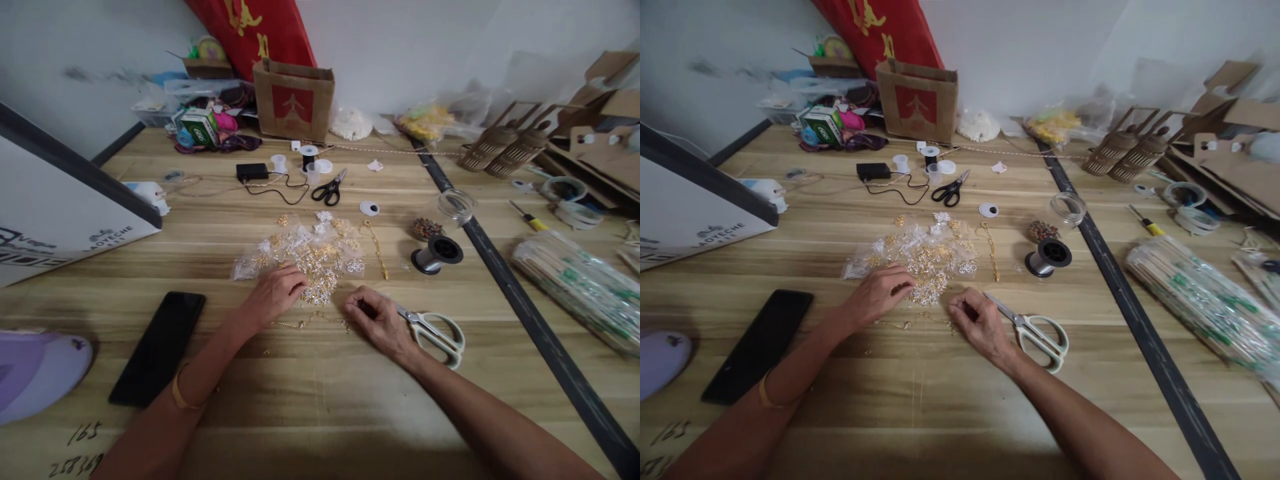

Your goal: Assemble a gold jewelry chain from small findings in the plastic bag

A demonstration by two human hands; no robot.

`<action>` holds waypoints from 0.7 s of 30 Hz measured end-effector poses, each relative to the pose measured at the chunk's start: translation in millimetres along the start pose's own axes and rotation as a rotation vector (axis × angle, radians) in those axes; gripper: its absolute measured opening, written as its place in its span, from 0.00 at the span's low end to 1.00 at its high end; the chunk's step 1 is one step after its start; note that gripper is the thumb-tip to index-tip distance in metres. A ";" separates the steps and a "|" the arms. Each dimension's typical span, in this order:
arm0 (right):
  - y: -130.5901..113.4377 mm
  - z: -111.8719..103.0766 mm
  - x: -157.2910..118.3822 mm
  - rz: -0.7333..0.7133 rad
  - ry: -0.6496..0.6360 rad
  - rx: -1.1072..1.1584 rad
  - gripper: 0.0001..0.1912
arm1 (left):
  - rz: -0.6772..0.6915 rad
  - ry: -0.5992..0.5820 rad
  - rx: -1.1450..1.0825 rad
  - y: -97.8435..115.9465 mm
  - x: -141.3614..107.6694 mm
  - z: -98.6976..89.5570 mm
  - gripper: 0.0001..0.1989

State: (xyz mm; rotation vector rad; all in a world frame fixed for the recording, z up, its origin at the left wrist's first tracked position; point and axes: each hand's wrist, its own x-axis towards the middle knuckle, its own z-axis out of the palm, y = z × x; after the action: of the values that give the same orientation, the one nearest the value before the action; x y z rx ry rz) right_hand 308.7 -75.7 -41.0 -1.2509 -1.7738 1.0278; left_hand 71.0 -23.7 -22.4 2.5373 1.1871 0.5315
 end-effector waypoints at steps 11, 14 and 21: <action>-2.8 -1.4 1.2 -0.023 0.002 -0.036 0.07 | -0.059 -0.043 0.014 -3.3 1.7 -13.1 0.06; -2.9 -1.7 0.9 -0.023 -0.002 -0.039 0.07 | -0.060 -0.055 0.032 -2.8 1.9 -13.9 0.06; -1.4 -1.3 1.0 -0.028 -0.004 -0.013 0.09 | -0.063 -0.050 0.043 -5.5 1.1 -15.2 0.08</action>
State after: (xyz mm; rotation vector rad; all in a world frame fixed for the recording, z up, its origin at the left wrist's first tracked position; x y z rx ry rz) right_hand 309.1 -74.8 -39.1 -1.2295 -1.7985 1.0055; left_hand 61.2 -17.9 -10.8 2.5237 1.2694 0.4297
